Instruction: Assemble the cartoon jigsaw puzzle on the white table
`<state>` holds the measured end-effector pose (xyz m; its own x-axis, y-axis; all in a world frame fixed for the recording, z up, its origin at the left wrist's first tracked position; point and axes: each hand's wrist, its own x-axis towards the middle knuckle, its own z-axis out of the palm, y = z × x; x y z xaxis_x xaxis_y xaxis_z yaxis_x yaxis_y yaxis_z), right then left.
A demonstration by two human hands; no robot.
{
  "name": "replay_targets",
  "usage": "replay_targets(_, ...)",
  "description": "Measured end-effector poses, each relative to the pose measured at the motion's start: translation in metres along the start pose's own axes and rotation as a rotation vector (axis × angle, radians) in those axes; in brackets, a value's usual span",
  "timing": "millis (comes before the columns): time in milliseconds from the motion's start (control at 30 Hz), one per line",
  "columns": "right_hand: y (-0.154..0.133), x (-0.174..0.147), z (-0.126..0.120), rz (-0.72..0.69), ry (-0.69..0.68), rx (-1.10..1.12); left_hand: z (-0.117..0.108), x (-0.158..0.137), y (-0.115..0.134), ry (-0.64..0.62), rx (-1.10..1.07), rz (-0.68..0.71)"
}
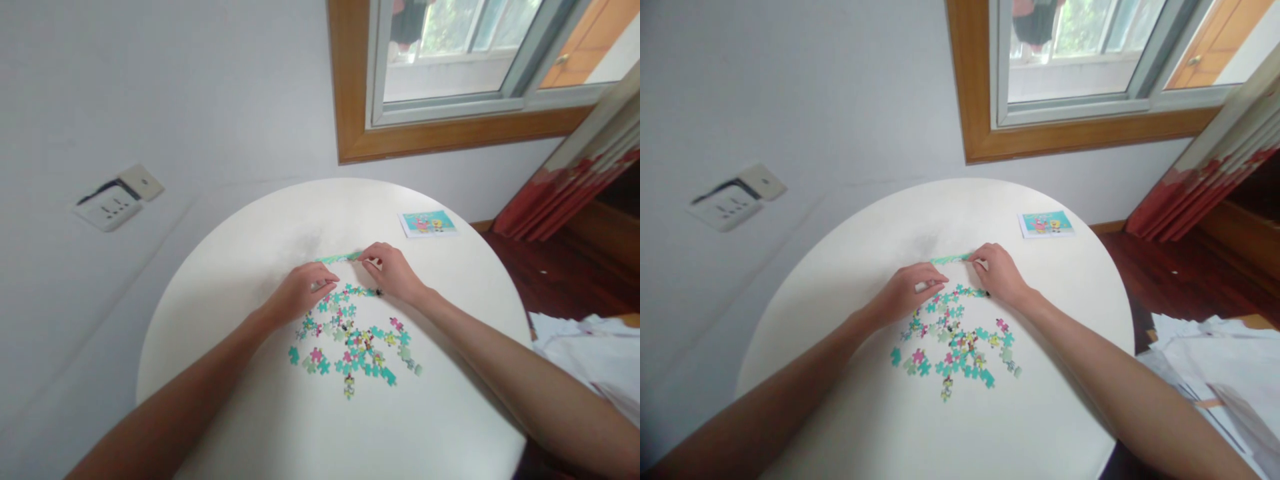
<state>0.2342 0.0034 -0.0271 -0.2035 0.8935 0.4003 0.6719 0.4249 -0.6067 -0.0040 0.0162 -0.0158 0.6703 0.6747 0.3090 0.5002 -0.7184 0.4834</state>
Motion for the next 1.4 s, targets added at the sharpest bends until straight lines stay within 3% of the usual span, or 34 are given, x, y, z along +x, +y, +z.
replay_targets(200,0.000,0.002,-0.011,-0.019,-0.050,0.030,-0.002,-0.001,0.012,-0.126,0.004,0.095)
replay_targets(300,-0.004,0.001,-0.021,-0.020,-0.084,0.023,-0.003,-0.001,0.013,-0.130,0.018,0.102)
replay_targets(600,-0.033,-0.008,-0.061,0.085,-0.012,-0.028,0.000,0.001,-0.010,0.096,0.024,0.008)
replay_targets(767,-0.047,-0.014,-0.073,0.108,-0.021,-0.041,-0.002,0.003,-0.022,0.196,0.076,-0.112)
replay_targets(967,-0.042,-0.010,-0.060,0.126,-0.100,-0.097,-0.003,0.003,-0.030,0.234,0.058,-0.167)
replay_targets(1233,-0.028,0.030,-0.029,0.149,-0.115,-0.086,-0.003,0.002,-0.026,0.196,0.020,-0.161)
replay_targets(1400,-0.013,0.029,-0.019,0.126,-0.146,-0.044,-0.003,0.001,-0.024,0.188,-0.027,-0.176)
